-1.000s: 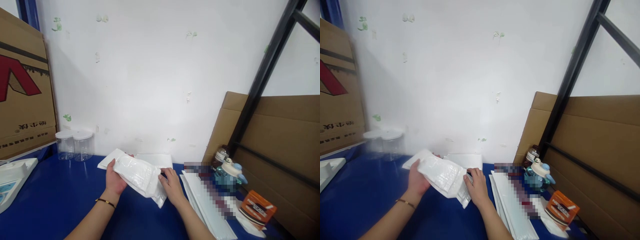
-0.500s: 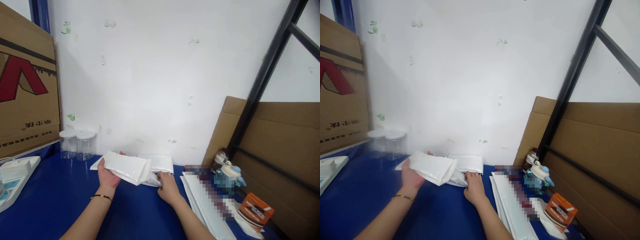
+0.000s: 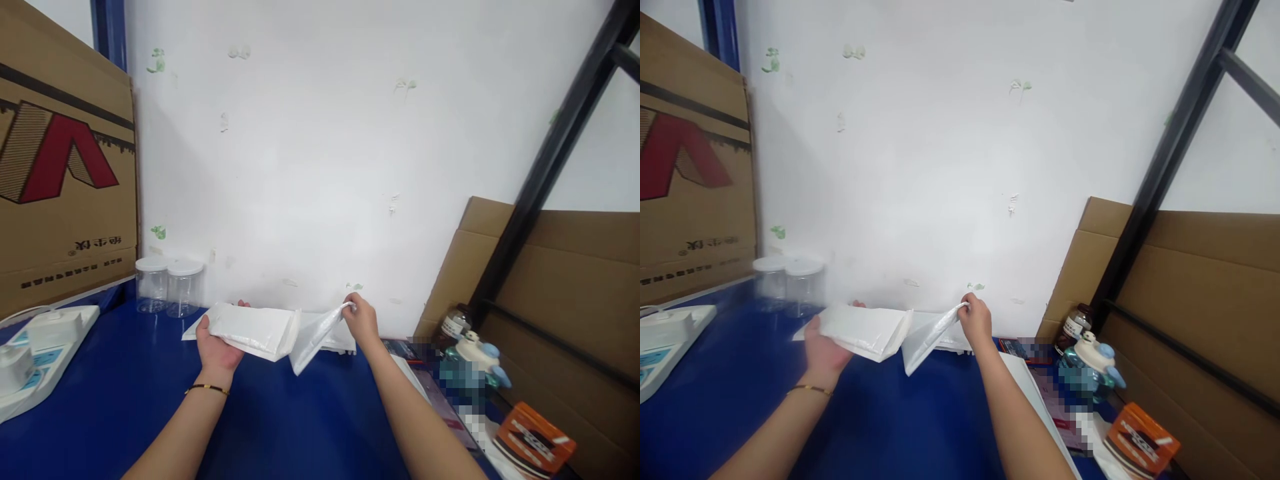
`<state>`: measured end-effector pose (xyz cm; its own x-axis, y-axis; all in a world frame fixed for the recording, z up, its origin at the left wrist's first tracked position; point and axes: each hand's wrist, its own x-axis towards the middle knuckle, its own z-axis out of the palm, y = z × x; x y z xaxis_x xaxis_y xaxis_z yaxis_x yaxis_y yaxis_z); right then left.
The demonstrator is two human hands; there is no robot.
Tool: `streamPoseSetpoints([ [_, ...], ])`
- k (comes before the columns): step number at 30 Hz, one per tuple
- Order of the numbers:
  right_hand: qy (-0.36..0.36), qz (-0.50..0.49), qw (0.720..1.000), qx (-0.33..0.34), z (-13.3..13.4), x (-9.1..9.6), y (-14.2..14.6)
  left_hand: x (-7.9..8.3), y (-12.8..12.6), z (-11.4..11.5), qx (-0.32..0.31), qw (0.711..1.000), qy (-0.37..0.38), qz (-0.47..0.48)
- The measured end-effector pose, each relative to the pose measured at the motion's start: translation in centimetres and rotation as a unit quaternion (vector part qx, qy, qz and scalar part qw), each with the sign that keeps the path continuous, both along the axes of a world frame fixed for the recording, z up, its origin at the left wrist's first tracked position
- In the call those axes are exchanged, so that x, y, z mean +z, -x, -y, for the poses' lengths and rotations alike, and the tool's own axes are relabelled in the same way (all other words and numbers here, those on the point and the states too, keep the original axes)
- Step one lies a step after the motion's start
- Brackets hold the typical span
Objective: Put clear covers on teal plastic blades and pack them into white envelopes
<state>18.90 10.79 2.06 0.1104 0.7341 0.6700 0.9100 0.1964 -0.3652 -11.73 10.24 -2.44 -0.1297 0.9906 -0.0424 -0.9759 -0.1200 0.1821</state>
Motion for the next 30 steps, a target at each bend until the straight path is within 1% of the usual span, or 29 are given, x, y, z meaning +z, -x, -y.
streamPoseSetpoints([
  [3,-0.004,0.010,0.997,-0.073,-1.3,0.1,-0.1,0.2,0.1,0.1,0.002,1.000,0.008,0.003],
  [5,0.034,0.055,0.995,-0.081,-1.3,-0.8,0.1,0.4,0.0,0.4,0.000,1.000,0.013,0.005],
  [8,0.120,0.127,0.984,-0.027,-0.6,-3.1,0.3,0.6,-0.2,0.6,-0.011,1.000,0.010,0.008],
  [10,0.152,0.150,0.977,0.011,0.1,-4.4,0.3,0.6,-0.4,0.6,-0.022,1.000,0.005,0.011],
  [11,0.169,0.156,0.973,0.033,0.4,-4.8,0.2,0.5,-0.5,0.7,-0.027,1.000,0.002,0.012],
  [13,0.199,0.154,0.965,0.076,0.9,-5.1,0.3,0.5,-0.7,0.7,-0.033,0.999,-0.003,0.012],
  [14,0.200,0.134,0.966,0.088,1.2,-5.0,0.5,0.5,-0.8,0.7,-0.035,0.999,-0.002,0.011],
  [15,0.191,0.094,0.972,0.095,1.5,-4.9,0.8,0.6,-0.9,0.7,-0.036,0.999,0.001,0.009],
  [16,0.173,0.028,0.979,0.099,1.9,-4.7,1.3,0.7,-1.1,0.8,-0.036,0.999,0.006,0.004],
  [17,0.154,-0.060,0.981,0.104,2.4,-4.7,1.9,0.9,-1.3,0.9,-0.035,0.999,0.011,-0.003],
  [18,0.146,-0.167,0.968,0.117,3.1,-4.7,2.8,1.2,-1.6,1.1,-0.034,0.999,0.015,-0.014],
  [19,0.164,-0.292,0.931,0.146,3.8,-4.9,3.7,1.5,-2.0,1.4,-0.031,0.999,0.018,-0.031],
  [20,0.193,-0.408,0.874,0.180,4.6,-5.3,4.7,1.9,-2.5,1.7,-0.026,0.998,0.018,-0.052],
  [21,0.243,-0.498,0.804,0.216,5.5,-5.7,5.7,2.3,-3.1,2.1,-0.023,0.997,0.014,-0.079],
  [22,0.290,-0.562,0.736,0.240,6.3,-6.1,6.6,2.7,-3.9,2.6,-0.020,0.994,0.006,-0.110],
  [23,0.320,-0.613,0.677,0.252,7.0,-6.5,7.4,3.2,-4.7,3.2,-0.019,0.989,-0.006,-0.145],
  [24,0.327,-0.656,0.631,0.255,7.6,-6.8,8.1,3.6,-5.5,3.8,-0.023,0.983,-0.023,-0.182],
  [25,0.329,-0.690,0.592,0.256,8.1,-7.0,8.5,4.0,-6.4,4.4,-0.027,0.975,-0.045,-0.216],
  [27,0.318,-0.744,0.533,0.250,8.5,-7.3,8.9,4.9,-7.9,5.6,-0.030,0.959,-0.089,-0.269],
  [28,0.310,-0.765,0.509,0.245,8.6,-7.5,9.0,5.4,-8.6,6.0,-0.030,0.951,-0.106,-0.288],
  [29,0.302,-0.782,0.490,0.238,8.5,-7.6,9.0,5.8,-9.2,6.4,-0.030,0.946,-0.116,-0.301],
  [30,0.291,-0.796,0.478,0.229,8.4,-7.7,8.9,6.2,-9.6,6.6,-0.033,0.943,-0.120,-0.308],
])
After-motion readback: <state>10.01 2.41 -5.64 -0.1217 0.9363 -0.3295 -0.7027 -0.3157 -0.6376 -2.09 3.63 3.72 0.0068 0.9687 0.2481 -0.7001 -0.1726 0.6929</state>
